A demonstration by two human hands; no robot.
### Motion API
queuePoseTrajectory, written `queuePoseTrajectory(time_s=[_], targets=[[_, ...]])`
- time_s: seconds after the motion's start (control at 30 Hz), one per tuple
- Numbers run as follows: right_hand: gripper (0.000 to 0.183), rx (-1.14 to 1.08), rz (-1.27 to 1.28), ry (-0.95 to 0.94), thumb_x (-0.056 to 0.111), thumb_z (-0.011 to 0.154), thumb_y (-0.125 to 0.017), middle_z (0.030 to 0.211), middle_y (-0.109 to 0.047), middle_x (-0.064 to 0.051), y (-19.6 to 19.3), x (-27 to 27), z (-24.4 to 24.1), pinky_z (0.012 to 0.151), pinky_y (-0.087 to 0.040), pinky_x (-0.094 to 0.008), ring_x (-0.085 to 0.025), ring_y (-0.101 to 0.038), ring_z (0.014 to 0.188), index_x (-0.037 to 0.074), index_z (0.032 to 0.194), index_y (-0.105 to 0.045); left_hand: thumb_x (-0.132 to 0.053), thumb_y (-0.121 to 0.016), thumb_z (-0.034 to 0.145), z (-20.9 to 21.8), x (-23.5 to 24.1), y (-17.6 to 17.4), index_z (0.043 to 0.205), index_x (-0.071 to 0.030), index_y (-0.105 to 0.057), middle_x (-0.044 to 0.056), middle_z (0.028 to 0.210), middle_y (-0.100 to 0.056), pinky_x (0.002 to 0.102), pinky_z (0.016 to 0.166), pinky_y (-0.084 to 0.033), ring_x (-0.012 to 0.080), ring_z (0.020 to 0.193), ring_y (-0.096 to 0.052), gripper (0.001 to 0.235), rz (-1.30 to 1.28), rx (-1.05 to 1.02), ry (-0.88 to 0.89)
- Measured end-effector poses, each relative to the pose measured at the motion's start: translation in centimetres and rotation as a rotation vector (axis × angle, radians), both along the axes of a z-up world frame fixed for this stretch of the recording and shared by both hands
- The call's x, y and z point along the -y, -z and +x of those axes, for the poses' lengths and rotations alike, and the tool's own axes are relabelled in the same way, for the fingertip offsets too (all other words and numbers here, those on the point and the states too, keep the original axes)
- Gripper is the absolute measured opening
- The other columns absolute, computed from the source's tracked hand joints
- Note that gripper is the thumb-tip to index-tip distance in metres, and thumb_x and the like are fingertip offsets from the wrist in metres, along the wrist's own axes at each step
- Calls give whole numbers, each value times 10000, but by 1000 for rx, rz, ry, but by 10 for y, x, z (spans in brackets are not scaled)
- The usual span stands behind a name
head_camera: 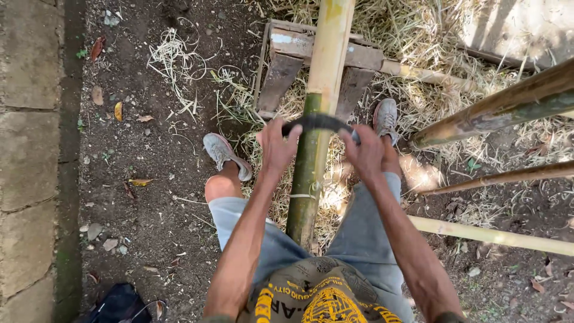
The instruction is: Using a curved blade to shave or scrape the outer skin off a bamboo pole.
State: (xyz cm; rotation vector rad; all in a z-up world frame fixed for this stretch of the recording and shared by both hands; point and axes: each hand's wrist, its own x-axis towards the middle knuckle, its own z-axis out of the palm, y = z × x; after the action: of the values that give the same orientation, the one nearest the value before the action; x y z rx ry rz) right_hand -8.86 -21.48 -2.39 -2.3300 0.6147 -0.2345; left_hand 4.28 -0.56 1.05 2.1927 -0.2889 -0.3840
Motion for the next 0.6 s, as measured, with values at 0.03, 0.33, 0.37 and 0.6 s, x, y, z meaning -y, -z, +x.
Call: queuePoseTrajectory(time_s=[0.03, 0.33, 0.37, 0.6], targets=[[326, 0, -1, 3, 339, 980, -726, 725, -602, -74, -3, 9, 15, 556, -442, -381, -208, -555, 594, 13, 989, -715, -227, -737, 901, 15, 10, 8, 878, -17, -605, 131, 882, -631, 481, 827, -450, 266, 848, -580, 249, -1, 0, 3], [295, 221, -185, 36, 314, 1003, -749, 850, -634, -99, 5, -3, 23, 693, -501, -416, -252, -612, 754, 25, 1016, -695, -261, -703, 918, 32, 15, 6, 940, -53, -576, 75, 908, -598, 419, 771, -527, 203, 864, -598, 245, -96, -63, 13], [279, 183, -151, 59, 295, 1005, -748, 810, -614, -87, 7, -13, 15, 651, -472, -399, -231, -589, 715, 23, 987, -685, -267, -710, 943, 22, 3, 17, 932, -60, -606, 82, 900, -610, 457, 827, -488, 233, 882, -580, 233, -14, 23, 73], [282, 47, 38, 88, 256, 903, -789, 764, -604, -120, -20, -99, -101, 627, -469, -406, -242, -574, 690, 1, 949, -680, -267, -746, 894, -102, -86, -13, 1059, 1, -646, 168, 1003, -683, 505, 932, -409, 351, 997, -599, 330, 60, 234, 47]])
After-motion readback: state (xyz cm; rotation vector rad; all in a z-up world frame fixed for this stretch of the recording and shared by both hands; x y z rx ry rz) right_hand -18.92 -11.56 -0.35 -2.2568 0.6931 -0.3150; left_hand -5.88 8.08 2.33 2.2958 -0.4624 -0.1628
